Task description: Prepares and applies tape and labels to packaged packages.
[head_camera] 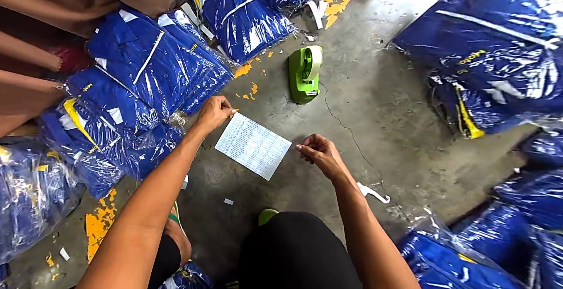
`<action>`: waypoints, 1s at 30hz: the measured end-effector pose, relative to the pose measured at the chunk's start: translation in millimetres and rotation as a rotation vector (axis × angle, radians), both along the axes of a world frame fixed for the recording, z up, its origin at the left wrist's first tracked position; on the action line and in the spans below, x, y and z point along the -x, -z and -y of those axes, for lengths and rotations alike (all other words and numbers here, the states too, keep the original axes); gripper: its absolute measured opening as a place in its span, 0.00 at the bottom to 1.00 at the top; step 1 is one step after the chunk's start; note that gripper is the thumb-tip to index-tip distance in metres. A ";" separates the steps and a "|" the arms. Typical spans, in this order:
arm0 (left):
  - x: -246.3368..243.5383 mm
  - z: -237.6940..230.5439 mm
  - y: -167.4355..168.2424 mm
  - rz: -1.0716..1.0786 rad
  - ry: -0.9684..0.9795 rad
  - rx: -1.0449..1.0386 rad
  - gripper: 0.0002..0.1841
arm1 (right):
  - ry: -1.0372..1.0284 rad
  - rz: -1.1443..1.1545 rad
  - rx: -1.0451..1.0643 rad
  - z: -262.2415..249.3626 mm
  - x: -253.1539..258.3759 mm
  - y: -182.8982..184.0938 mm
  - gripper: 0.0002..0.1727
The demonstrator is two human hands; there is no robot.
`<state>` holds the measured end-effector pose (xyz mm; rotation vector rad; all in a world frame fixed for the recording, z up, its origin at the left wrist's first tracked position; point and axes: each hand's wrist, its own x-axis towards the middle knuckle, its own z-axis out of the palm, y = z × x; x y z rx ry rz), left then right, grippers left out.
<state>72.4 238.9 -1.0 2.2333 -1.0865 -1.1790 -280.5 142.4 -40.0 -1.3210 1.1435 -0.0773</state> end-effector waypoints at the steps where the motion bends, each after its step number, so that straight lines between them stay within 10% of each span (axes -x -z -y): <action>1: -0.4 1.8 0.5 0.016 0.000 -0.010 0.13 | 0.000 -0.036 0.001 0.7 -3.6 0.7 0.09; 30: 13.6 17.5 58.1 0.205 0.030 -0.150 0.14 | -0.120 -0.427 0.140 4.3 -34.1 28.1 0.15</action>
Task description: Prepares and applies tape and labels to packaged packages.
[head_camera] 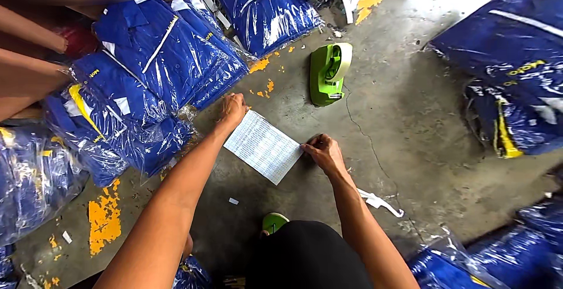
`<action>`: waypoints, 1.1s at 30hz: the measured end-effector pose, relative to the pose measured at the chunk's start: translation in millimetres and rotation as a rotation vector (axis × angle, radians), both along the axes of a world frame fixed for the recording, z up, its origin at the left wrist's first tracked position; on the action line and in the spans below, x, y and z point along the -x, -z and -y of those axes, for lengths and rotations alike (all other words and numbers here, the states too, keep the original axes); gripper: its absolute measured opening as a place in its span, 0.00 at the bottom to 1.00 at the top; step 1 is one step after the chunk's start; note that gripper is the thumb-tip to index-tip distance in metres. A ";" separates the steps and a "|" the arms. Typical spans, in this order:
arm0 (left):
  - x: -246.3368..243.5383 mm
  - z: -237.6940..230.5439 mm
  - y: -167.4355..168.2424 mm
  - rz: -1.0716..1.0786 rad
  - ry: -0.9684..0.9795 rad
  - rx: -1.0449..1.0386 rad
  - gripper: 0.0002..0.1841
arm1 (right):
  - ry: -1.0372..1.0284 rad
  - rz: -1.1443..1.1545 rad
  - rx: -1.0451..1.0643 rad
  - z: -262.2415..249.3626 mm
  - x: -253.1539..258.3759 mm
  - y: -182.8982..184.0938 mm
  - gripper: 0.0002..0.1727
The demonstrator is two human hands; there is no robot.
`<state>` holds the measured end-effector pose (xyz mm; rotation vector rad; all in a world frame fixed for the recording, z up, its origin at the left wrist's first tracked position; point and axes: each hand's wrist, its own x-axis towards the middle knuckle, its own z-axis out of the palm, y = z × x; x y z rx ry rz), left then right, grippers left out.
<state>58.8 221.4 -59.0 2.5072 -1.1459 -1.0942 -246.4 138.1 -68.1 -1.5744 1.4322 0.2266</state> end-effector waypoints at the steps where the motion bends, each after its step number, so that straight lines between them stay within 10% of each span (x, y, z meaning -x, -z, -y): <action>1: 1.5 -1.0 0.8 0.014 0.005 0.007 0.14 | -0.007 -0.007 0.009 0.6 -0.7 0.0 0.16; 19: -1.6 -36.4 -49.9 0.048 -0.079 0.255 0.13 | -0.092 0.160 0.219 -6.0 2.2 -34.5 0.19; 33: -73.8 -286.7 -309.7 0.306 -0.638 0.628 0.13 | -0.888 0.938 0.533 -51.0 -226.6 -232.7 0.24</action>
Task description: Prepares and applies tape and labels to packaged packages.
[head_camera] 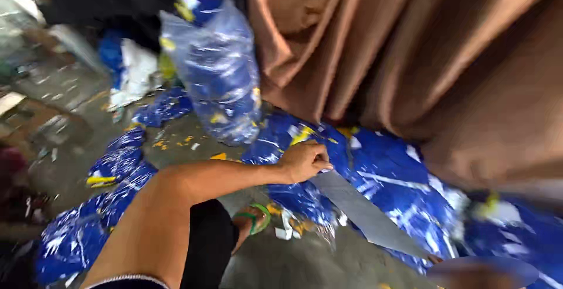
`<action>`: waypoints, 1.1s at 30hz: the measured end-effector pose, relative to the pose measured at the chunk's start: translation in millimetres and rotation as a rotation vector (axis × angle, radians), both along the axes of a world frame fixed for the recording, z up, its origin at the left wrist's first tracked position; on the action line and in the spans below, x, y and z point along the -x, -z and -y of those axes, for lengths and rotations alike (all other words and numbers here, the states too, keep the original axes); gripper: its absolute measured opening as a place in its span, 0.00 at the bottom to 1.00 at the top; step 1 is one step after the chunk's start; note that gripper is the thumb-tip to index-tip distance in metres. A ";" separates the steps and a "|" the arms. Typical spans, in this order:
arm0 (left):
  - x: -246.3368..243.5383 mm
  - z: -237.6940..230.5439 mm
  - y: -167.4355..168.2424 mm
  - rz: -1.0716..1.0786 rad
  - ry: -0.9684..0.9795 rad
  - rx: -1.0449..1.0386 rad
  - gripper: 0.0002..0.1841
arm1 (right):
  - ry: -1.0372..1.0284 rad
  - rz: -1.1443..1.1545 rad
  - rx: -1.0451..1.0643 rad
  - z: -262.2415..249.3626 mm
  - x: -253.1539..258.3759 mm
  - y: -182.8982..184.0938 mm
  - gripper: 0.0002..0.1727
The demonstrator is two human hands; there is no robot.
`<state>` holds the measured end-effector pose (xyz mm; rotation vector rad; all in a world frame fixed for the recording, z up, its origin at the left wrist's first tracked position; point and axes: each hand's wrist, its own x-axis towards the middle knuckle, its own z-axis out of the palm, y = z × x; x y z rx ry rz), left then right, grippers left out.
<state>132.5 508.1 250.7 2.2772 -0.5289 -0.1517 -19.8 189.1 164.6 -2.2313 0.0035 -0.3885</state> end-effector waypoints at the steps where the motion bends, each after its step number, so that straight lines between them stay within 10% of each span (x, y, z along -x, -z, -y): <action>1: 2.4 -27.3 -14.1 0.036 -0.062 0.016 0.13 | -0.058 0.013 0.019 -15.8 -19.4 -16.5 0.24; 6: 37.1 -155.0 -51.3 0.208 -0.383 0.125 0.12 | -0.298 0.139 0.089 -119.6 -95.9 -81.1 0.22; 13: 86.2 -285.1 -22.0 0.390 -0.749 0.183 0.13 | -0.461 0.284 0.151 -264.2 -155.4 -101.0 0.21; 33: 71.4 -476.4 -38.9 0.539 -0.810 0.134 0.09 | -0.666 0.260 -0.012 -454.4 -137.8 -109.9 0.18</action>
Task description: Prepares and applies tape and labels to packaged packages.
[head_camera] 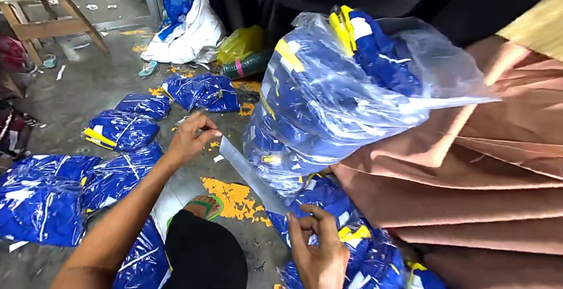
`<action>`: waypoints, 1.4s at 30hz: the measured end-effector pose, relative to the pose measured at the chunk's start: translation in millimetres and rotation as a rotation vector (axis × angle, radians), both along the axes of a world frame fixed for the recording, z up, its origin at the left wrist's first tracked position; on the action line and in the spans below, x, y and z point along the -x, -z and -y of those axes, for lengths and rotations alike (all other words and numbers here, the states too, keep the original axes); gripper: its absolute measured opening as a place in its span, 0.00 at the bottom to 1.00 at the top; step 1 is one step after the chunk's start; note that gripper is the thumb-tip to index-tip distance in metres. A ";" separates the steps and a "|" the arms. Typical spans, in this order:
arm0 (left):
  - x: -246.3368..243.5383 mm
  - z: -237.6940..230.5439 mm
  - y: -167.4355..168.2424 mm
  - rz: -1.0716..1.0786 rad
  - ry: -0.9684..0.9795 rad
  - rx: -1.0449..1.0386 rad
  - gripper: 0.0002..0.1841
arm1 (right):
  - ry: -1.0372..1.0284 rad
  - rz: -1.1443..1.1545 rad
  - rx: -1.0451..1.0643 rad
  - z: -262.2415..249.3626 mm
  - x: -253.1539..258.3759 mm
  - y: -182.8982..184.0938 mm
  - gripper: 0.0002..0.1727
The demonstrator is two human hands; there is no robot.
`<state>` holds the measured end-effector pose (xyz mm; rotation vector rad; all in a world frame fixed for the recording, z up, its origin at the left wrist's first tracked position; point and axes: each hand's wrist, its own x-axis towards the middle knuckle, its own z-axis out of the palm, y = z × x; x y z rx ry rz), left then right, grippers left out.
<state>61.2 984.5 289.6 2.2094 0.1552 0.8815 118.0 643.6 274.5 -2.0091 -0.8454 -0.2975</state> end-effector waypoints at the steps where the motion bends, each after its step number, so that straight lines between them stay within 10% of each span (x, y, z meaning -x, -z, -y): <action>1: -4.3 -15.3 0.4 -0.001 0.006 -0.004 0.09 | -0.014 -0.002 -0.020 -15.9 -2.2 4.2 0.18; 20: -237.3 -259.3 35.6 0.078 0.459 0.197 0.07 | 0.083 -0.040 -0.068 -244.8 -100.9 33.1 0.12; 42: -411.5 -217.0 43.5 0.124 0.947 0.273 0.07 | 0.467 0.122 0.022 -251.0 -136.9 14.8 0.12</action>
